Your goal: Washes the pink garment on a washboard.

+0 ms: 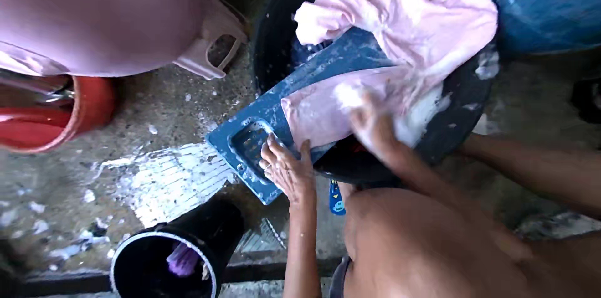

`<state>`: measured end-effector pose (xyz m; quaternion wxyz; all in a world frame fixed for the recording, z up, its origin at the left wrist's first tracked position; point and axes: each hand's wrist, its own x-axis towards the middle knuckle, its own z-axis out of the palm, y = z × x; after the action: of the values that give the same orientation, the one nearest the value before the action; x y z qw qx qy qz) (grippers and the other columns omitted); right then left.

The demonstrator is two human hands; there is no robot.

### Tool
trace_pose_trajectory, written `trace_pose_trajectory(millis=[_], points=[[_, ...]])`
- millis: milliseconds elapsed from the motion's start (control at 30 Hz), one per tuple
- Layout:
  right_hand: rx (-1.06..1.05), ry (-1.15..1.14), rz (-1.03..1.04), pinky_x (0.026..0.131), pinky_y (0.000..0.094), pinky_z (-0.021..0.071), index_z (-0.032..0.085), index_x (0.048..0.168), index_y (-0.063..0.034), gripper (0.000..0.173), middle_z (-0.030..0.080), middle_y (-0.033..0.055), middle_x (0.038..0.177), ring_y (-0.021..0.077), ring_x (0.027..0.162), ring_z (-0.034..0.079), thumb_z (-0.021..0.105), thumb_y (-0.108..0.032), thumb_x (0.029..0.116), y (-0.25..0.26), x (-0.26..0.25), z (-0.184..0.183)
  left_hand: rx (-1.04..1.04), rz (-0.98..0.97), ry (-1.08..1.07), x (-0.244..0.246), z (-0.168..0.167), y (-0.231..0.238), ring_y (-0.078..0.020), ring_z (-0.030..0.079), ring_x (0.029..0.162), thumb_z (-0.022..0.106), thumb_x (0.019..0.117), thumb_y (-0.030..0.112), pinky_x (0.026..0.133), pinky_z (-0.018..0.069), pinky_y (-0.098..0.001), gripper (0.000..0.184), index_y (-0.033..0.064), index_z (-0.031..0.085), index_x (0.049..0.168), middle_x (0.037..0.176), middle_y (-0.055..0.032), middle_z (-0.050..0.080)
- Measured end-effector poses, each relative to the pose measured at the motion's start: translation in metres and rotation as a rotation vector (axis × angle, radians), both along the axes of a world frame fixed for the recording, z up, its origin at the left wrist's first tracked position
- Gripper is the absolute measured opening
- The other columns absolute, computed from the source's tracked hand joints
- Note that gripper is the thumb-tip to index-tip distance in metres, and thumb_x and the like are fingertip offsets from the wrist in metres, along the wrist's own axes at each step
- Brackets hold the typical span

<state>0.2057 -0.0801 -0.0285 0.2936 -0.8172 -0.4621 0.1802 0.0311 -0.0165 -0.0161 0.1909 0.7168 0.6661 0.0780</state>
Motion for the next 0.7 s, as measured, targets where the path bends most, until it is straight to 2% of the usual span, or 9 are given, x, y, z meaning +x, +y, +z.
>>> trace_pose_trajectory(millis=[33,100,200,300,433,500,533,633,700], points=[[0.114,-0.022,0.238,0.087,0.0502,0.0589,0.07,0.117,0.0017,0.026,0.072,0.0202,0.107,0.0329,0.099,0.072,0.066,-0.014,0.0961,0.013,-0.026,-0.012,-0.042,0.024,-0.003,-0.003,0.001,0.004,-0.0567,0.049,0.128,0.081,0.0853,0.034,0.102,0.0414,-0.0668,0.076,-0.0076,0.051,0.142,0.142,-0.0374,0.048],[0.21,-0.054,0.568,0.09,0.0482,0.0578,0.075,0.118,-0.0115,0.024,0.073,0.0147,0.11,0.0307,0.105,0.071,0.066,-0.01,0.096,0.038,-0.045,-0.039,-0.095,0.024,-0.061,-0.007,-0.003,0.01,-0.0537,0.05,0.128,0.083,0.0827,0.025,0.105,0.0423,-0.0616,0.068,-0.0101,0.055,0.134,0.141,-0.0368,0.049],[0.04,-0.05,0.412,0.102,0.0491,0.0534,0.069,0.131,-0.008,0.031,0.07,0.0176,0.126,0.0331,0.118,0.067,0.058,-0.011,0.1018,0.091,0.008,-0.063,-0.165,0.037,-0.136,-0.009,-0.009,0.016,-0.0454,0.056,0.122,0.083,0.0844,0.031,0.101,0.049,-0.0534,0.07,-0.0106,0.054,0.132,0.142,-0.0346,0.046],[-0.077,-0.152,0.136,0.088,0.056,0.056,0.064,0.132,-0.0052,0.032,0.069,0.0217,0.121,0.0393,0.109,0.069,0.053,-0.014,0.1029,0.123,0.051,-0.05,-0.176,0.028,-0.158,-0.008,-0.008,0.021,-0.0459,0.055,0.124,0.086,0.0815,0.03,0.101,0.0494,-0.0518,0.073,-0.0118,0.052,0.132,0.143,-0.0366,0.044],[0.271,-0.029,0.559,0.088,0.0451,0.0582,0.073,0.117,-0.0061,0.025,0.073,0.0163,0.109,0.0301,0.102,0.071,0.069,-0.009,0.0931,0.067,-0.039,-0.041,-0.137,-0.084,-0.21,-0.02,-0.013,0.022,-0.0503,0.049,0.131,0.087,0.0769,0.02,0.108,0.0439,-0.0567,0.063,-0.0143,0.059,0.123,0.137,-0.0375,0.051],[0.229,-0.043,0.657,0.093,0.047,0.0579,0.072,0.123,-0.0087,0.03,0.072,0.0166,0.118,0.032,0.109,0.07,0.067,-0.008,0.0943,0.078,-0.031,-0.051,-0.135,-0.117,-0.205,-0.024,-0.017,0.024,-0.0499,0.052,0.128,0.087,0.0783,0.028,0.105,0.0463,-0.0563,0.073,-0.0155,0.055,0.127,0.138,-0.0384,0.049],[0.118,-0.06,0.622,0.098,0.047,0.0561,0.068,0.131,-0.0096,0.033,0.07,0.016,0.126,0.0317,0.115,0.068,0.061,-0.008,0.0992,0.094,-0.013,-0.055,-0.152,-0.104,-0.198,-0.026,-0.018,0.023,-0.0482,0.054,0.125,0.088,0.0781,0.031,0.102,0.0482,-0.0552,0.077,-0.015,0.053,0.129,0.139,-0.0376,0.048],[0.039,-0.215,0.297,0.079,0.0519,0.0584,0.07,0.124,-0.0087,0.027,0.072,0.0183,0.111,0.0367,0.1,0.072,0.055,-0.012,0.1014,0.139,0.025,-0.051,-0.132,-0.086,-0.22,-0.024,-0.021,0.024,-0.042,0.06,0.111,0.089,0.0756,0.033,0.092,0.0527,-0.0504,0.078,-0.0129,0.052,0.127,0.134,-0.0347,0.05],[0.116,-0.157,0.365,0.086,0.0493,0.0588,0.07,0.122,-0.0041,0.027,0.072,0.0184,0.112,0.0335,0.102,0.071,0.063,-0.012,0.0979,0.121,0.002,-0.032,-0.109,-0.107,-0.228,-0.024,-0.021,0.027,-0.0429,0.06,0.109,0.089,0.0756,0.033,0.091,0.053,-0.0504,0.077,-0.0149,0.053,0.124,0.131,-0.0367,0.051]])
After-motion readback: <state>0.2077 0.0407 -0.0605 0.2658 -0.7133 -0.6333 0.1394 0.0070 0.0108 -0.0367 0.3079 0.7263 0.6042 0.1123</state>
